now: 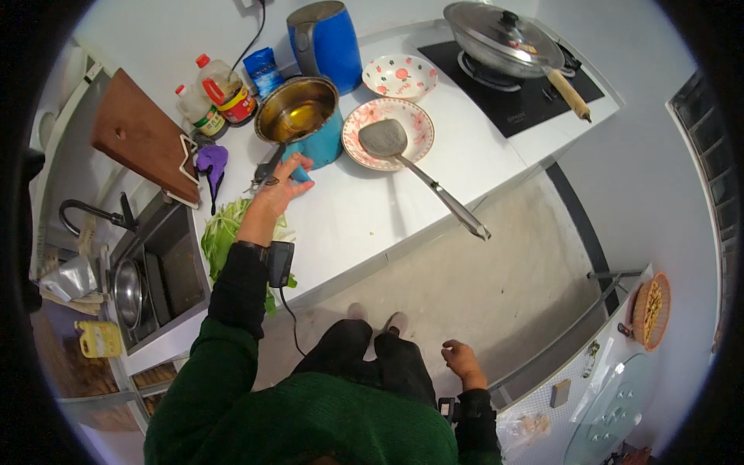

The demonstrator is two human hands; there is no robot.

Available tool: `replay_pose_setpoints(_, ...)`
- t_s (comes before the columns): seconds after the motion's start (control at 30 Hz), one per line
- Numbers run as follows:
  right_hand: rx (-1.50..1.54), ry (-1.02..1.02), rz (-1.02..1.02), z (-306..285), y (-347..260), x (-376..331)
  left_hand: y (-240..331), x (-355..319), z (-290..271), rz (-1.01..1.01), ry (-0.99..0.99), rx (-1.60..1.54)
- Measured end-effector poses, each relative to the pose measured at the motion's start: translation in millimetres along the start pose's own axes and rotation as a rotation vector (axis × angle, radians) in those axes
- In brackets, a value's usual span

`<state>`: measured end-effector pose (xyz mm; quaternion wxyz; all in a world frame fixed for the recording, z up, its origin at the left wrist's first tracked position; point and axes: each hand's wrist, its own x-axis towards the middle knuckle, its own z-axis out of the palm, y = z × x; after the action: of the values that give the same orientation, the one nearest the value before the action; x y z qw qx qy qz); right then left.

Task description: The person moves a plastic bag, places a cutting board and knife on the counter, gathers leafy greens, and wipes the countertop with a purple cloth. They also move a pot and ladle, then place the greens into a metal bowl in the sink.

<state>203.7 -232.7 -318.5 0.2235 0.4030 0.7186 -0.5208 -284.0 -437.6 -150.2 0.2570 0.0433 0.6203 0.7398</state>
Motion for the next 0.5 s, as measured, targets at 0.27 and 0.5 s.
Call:
replay_pose_setpoints(0.27, -0.041, 0.028, -0.014, -12, -55, -14, 0, -3, -7, -0.027, 0.034, -0.143)
replay_pose_setpoints(0.5, -0.055, -0.003, 0.000, -5, -88, -11, 0, -4, -36, 0.150, -0.064, -0.016)
